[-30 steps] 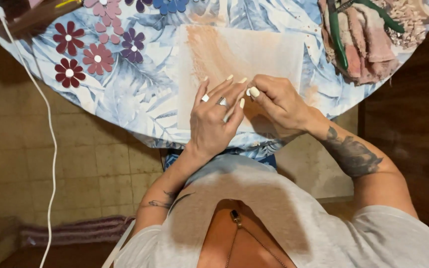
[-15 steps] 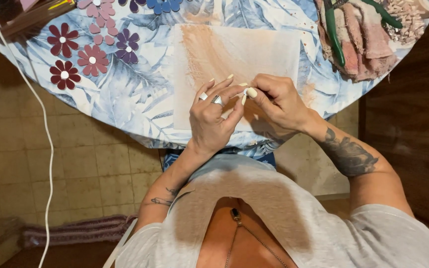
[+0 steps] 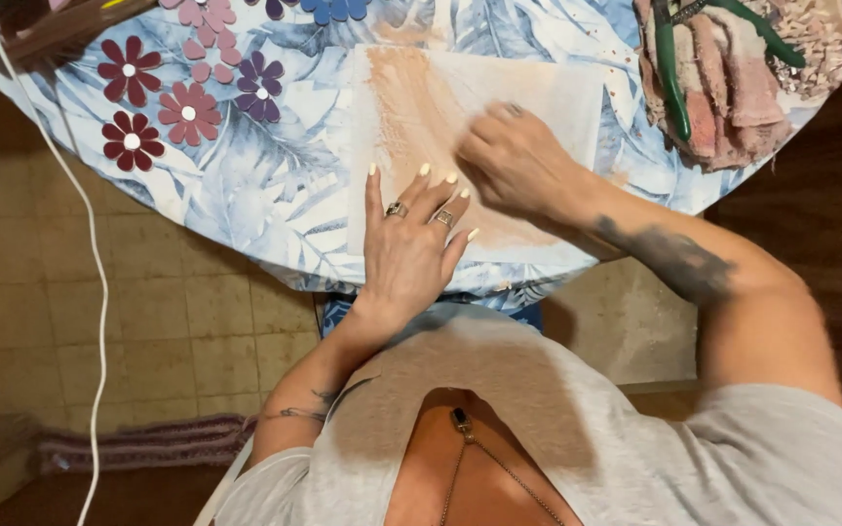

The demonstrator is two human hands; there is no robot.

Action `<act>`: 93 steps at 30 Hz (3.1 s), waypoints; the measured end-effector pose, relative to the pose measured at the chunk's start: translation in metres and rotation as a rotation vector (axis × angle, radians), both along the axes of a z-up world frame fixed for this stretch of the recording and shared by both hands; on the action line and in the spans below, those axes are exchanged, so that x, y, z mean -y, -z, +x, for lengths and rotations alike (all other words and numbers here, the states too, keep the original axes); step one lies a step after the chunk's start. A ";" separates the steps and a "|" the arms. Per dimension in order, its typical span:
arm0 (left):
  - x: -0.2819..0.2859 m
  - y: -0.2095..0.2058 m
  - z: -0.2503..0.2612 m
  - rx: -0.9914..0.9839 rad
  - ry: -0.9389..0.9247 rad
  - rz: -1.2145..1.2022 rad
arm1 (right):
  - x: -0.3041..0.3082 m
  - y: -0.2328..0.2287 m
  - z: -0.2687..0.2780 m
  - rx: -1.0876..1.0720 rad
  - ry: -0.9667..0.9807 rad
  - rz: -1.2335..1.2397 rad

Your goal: Sanding the edges of small mosaic pieces on a sheet of sandpaper to smooth them.

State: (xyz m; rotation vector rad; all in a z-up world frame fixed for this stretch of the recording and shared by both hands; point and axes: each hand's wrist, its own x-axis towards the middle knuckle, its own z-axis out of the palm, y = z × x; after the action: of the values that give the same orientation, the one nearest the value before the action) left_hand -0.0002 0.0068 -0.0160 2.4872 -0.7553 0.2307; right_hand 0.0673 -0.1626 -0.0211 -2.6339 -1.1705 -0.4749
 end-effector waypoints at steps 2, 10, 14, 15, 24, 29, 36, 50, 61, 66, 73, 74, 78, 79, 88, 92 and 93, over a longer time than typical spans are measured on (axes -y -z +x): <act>0.000 -0.002 0.001 0.011 0.019 0.068 | -0.013 0.005 0.026 -0.047 0.005 0.008; 0.001 0.007 0.001 -0.033 -0.004 -0.043 | 0.039 0.011 0.008 0.201 -0.172 -0.298; 0.002 -0.002 0.005 -0.014 0.014 -0.042 | 0.072 -0.022 -0.008 0.118 -0.200 -0.489; 0.003 -0.007 0.008 -0.010 0.006 -0.128 | 0.066 -0.031 -0.007 0.059 -0.124 -0.421; 0.014 -0.029 0.032 -0.432 0.044 -0.958 | -0.007 -0.043 -0.019 -0.720 0.187 0.849; 0.015 -0.025 0.039 -0.468 0.027 -0.982 | -0.012 -0.048 -0.015 -0.723 0.208 0.877; 0.015 -0.028 0.041 -0.467 0.011 -0.989 | -0.009 -0.049 -0.016 -0.796 0.177 0.902; 0.019 -0.025 0.038 -0.315 -0.058 -0.901 | -0.006 -0.045 -0.023 -0.976 0.127 1.020; 0.011 -0.032 0.035 -0.213 0.041 -0.771 | 0.001 -0.043 -0.026 -1.048 0.126 0.974; 0.010 -0.032 0.032 -0.212 0.061 -0.754 | -0.004 -0.054 -0.030 -1.054 0.137 0.961; 0.002 -0.034 0.023 -0.158 0.026 -0.658 | -0.005 -0.056 -0.031 -0.854 0.161 0.785; 0.000 -0.036 0.020 -0.157 0.027 -0.660 | 0.000 -0.044 -0.025 -0.853 0.162 0.784; -0.003 -0.022 0.012 -0.083 0.023 -0.346 | 0.016 0.006 0.004 -0.435 0.159 0.333; -0.002 -0.011 0.009 -0.067 0.028 -0.184 | 0.019 0.019 0.013 -0.390 0.200 0.193; -0.008 -0.001 0.006 -0.011 0.070 0.179 | -0.005 0.029 0.057 0.092 0.410 -0.105; -0.007 0.000 0.004 -0.034 0.082 0.204 | 0.015 0.007 0.029 0.003 0.147 -0.207; -0.006 0.000 0.004 -0.094 0.071 0.144 | 0.028 0.009 0.024 0.018 -0.015 -0.328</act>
State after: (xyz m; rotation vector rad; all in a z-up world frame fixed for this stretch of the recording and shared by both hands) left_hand 0.0043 0.0123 -0.0164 2.5800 -0.8454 0.0343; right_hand 0.0913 -0.1909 -0.0302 -2.8941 -1.3770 -0.3276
